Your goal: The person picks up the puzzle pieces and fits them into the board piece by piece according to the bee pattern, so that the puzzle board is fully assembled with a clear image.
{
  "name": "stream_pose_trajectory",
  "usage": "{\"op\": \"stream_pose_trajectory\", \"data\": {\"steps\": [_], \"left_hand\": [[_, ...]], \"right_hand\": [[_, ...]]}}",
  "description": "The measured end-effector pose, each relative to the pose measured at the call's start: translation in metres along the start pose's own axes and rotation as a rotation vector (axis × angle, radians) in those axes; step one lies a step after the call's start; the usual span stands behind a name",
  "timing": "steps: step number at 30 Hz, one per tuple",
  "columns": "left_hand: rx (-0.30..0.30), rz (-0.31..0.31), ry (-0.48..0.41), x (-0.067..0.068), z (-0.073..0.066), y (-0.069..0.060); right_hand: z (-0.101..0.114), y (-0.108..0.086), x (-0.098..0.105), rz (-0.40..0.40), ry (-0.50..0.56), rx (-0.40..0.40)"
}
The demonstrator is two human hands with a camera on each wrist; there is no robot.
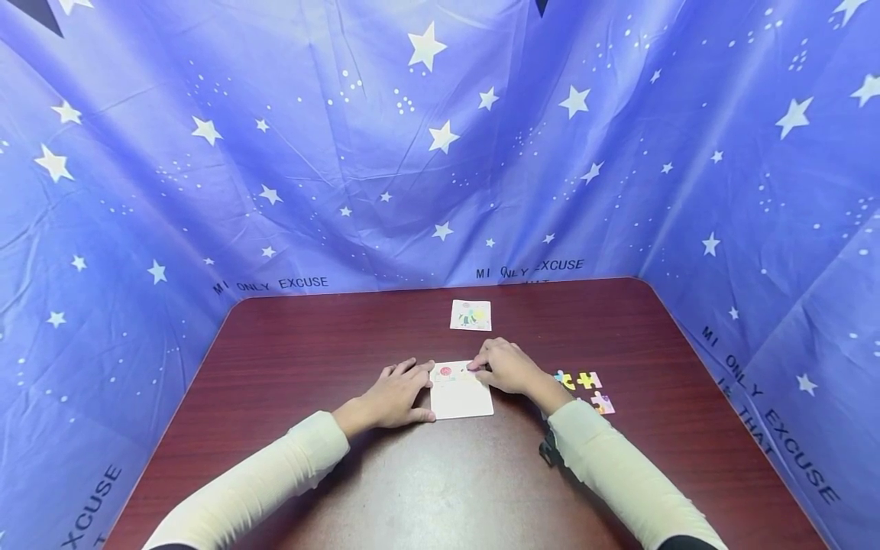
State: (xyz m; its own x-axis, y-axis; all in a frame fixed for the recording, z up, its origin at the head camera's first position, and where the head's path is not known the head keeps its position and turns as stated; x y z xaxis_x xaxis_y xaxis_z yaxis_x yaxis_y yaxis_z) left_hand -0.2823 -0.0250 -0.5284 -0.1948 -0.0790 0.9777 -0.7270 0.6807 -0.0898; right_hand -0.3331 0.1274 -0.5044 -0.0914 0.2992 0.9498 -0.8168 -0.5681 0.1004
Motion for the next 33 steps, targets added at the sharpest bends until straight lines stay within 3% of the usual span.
{"op": "stream_pose_trajectory", "data": {"steps": [11,24,33], "left_hand": [[-0.012,-0.017,-0.023,-0.004,0.001,0.001],[0.002,-0.002,-0.013,-0.002,0.000,0.000],[-0.011,-0.018,-0.023,-0.001,0.000,0.000]], "right_hand": [[-0.004,-0.008,0.004,0.055,0.074,0.000],[-0.030,-0.028,0.026,0.015,0.099,-0.061],[-0.049,-0.045,0.035,-0.005,0.079,-0.010]]}}
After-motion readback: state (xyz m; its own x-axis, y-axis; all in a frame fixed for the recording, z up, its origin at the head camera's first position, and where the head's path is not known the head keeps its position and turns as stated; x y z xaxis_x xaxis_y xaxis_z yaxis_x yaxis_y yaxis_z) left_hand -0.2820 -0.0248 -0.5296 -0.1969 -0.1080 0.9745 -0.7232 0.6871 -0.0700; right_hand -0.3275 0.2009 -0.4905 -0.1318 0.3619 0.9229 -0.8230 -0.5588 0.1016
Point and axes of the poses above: each hand's wrist, its own y-axis towards the middle knuckle, its own x-axis out of the back of the hand, z = x × y, the point moved 10 cm from there along y, towards the middle knuckle, and after that the axes turned 7 degrees about -x, right-handed, at the moved point
